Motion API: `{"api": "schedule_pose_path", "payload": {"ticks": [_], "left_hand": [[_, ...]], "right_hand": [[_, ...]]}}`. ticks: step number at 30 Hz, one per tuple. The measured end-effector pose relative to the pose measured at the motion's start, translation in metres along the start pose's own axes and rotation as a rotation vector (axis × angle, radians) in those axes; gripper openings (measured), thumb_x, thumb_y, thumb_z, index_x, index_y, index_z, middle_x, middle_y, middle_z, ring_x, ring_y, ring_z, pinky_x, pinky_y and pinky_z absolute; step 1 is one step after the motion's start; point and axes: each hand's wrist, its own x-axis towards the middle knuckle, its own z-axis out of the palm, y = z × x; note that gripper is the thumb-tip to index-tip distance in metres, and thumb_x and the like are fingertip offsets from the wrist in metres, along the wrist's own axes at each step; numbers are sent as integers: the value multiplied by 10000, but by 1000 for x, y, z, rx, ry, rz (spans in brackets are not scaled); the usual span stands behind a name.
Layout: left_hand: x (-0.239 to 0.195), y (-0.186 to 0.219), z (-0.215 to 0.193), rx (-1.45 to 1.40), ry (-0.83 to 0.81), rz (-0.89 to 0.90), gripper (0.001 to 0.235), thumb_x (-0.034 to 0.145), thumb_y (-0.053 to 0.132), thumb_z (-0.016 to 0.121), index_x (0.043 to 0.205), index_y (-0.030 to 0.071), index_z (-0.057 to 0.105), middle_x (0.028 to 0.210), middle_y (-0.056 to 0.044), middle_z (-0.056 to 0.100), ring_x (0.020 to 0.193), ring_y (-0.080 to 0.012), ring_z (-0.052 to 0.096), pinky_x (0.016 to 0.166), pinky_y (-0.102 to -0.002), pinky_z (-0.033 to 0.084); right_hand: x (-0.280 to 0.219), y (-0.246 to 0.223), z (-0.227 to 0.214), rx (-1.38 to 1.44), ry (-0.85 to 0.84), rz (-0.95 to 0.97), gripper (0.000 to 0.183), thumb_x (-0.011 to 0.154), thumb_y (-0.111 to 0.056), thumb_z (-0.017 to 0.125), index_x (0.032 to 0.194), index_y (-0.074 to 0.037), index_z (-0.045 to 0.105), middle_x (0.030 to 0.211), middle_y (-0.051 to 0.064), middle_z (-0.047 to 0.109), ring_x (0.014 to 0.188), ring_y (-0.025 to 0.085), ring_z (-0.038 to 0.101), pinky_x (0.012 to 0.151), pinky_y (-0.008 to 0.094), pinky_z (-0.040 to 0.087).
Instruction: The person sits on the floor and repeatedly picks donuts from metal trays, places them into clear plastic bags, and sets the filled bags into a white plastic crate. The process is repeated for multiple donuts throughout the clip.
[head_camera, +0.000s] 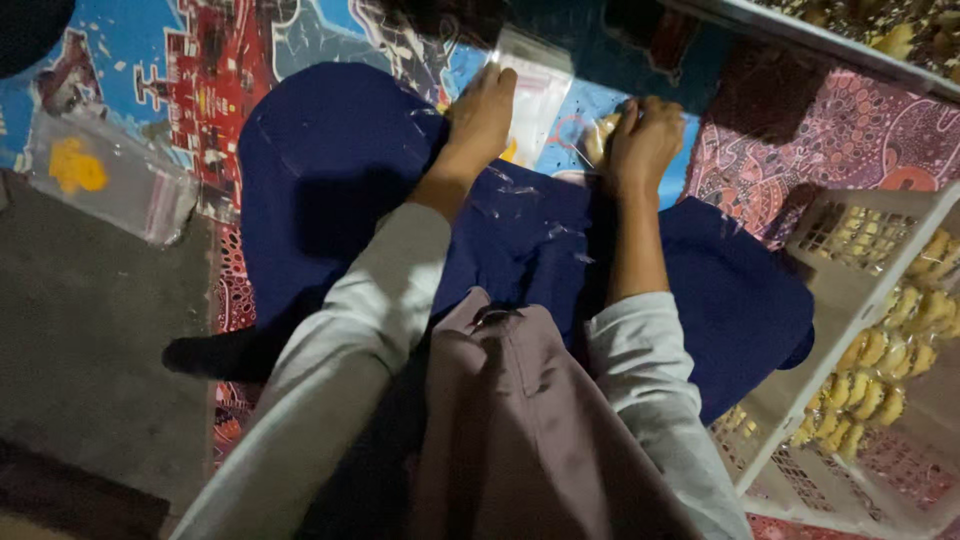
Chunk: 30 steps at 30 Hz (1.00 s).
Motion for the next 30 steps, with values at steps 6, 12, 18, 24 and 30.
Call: {"api": "schedule_pose_path", "payload": {"ticks": [6, 12, 18, 24, 30], "left_hand": [[-14, 0, 9, 52, -62, 98, 248, 753, -39, 698, 990, 31, 670, 1155, -165, 643, 890, -382, 686, 771, -462, 556], [-11, 34, -72, -574, 259, -352, 193, 959, 91, 766, 1144, 71, 713, 1101, -89, 780, 847, -206, 830, 687, -329, 635], [-21, 70, -139, -743, 382, 201, 581, 848, 27, 777, 1348, -1, 481, 1311, -189, 551, 847, -131, 719, 620, -240, 598], [-19, 86, -138, -613, 294, 47, 207, 906, -28, 715, 1094, 49, 681, 958, -60, 747, 678, -124, 739, 583, -271, 550], [-21, 112, -124, -477, 500, -30, 126, 918, -9, 748, 995, 52, 669, 961, -94, 717, 719, -179, 737, 647, -307, 532]], "right_hand": [[-1, -45, 2, 382, -134, -137, 408, 1005, -224, 795, 1249, 51, 618, 1220, 273, 622, 1107, 389, 611, 934, 429, 500], [12, -110, -36, 548, -451, -8, 162, 996, -173, 716, 1031, -18, 750, 886, 109, 758, 764, 171, 717, 688, 283, 535], [-4, -144, -100, 576, -269, -471, 65, 1026, -46, 716, 1059, 10, 711, 970, 136, 705, 773, 216, 671, 683, 306, 515], [12, -178, -152, 455, -8, -533, 110, 964, 2, 732, 1063, 27, 690, 967, 169, 661, 846, 288, 667, 709, 313, 536], [-34, -228, -200, 518, 101, -415, 230, 999, 45, 677, 1210, -42, 653, 1080, 157, 697, 899, 288, 718, 758, 326, 555]]}}
